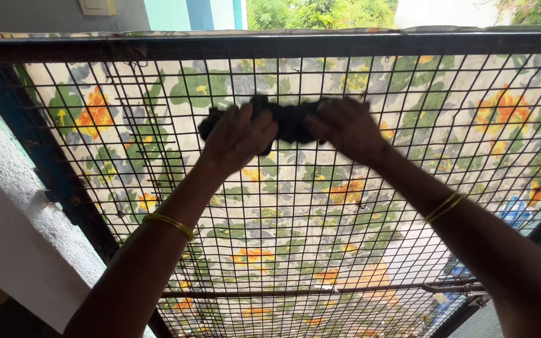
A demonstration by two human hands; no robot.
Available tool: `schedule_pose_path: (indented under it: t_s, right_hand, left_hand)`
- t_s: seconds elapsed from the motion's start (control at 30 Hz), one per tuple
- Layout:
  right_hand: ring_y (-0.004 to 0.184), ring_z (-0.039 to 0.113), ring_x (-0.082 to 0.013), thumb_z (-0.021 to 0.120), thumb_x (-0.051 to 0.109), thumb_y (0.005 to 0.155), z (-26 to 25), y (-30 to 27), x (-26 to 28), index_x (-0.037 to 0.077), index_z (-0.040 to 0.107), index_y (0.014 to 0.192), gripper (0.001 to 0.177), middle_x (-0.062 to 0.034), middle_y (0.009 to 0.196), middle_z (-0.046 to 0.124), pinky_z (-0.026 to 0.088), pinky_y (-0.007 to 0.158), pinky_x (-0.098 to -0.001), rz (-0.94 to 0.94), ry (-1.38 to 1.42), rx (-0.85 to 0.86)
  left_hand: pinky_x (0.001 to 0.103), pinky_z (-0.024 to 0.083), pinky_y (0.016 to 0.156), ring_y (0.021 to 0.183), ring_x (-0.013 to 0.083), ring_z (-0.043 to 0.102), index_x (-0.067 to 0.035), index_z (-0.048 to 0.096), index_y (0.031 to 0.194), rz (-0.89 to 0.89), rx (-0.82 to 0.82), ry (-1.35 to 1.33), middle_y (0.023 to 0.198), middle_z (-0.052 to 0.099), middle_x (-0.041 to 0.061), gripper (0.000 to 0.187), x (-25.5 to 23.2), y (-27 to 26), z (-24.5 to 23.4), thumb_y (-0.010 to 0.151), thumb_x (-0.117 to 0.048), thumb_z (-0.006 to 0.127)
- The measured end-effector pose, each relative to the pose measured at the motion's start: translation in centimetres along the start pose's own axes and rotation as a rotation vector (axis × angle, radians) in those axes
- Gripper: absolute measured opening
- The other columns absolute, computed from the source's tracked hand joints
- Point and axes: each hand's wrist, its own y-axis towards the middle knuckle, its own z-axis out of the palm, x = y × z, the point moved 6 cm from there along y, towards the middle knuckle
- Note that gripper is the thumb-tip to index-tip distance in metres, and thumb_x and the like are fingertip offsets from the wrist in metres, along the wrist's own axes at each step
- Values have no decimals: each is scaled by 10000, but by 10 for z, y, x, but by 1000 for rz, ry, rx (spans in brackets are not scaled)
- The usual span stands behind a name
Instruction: The person wipes a metal security grate over a window using a dark cloth.
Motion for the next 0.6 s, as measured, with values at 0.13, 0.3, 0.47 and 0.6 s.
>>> schedule_pose_path:
  t_s: [0.13, 0.3, 0.47, 0.6]
  right_hand:
    - [1079, 631, -296, 708, 215, 1010, -32, 17, -61, 126, 699, 1245, 252, -98, 1193, 648, 477, 914, -480, 34, -22, -119]
    - [1122, 614, -329, 692, 166, 1040, -46, -6, -72, 128, 682, 1276, 239, -86, 1267, 657, 468, 957, -484, -24, -142, -156]
    - [1163, 619, -344, 632, 141, 932, -20, -69, -57, 172, 658, 1219, 290, -133, 1301, 634, 473, 926, -488, 193, 10, -77]
    - [1166, 636, -315, 643, 131, 893, -9, -115, -46, 213, 689, 1185, 307, -79, 1200, 628, 475, 897, -482, 182, -70, 78]
  left_hand:
    - [398, 504, 770, 934, 258, 569, -149, 593, 919, -79, -245, 131, 967, 549, 40, 112, 21, 40, -25, 861, -138, 688]
    - [398, 489, 781, 929, 253, 558, -149, 591, 924, -30, -320, 47, 952, 526, 40, 92, -1, 77, -6, 903, -156, 680]
    - [398, 490, 768, 883, 248, 562, -156, 591, 843, 55, -221, 89, 909, 527, 22, 85, -49, 72, 23, 858, -167, 673]
    - [402, 490, 732, 852, 232, 565, -182, 602, 832, 148, -178, -3, 877, 523, 3, 65, -81, 68, 29, 839, -186, 666]
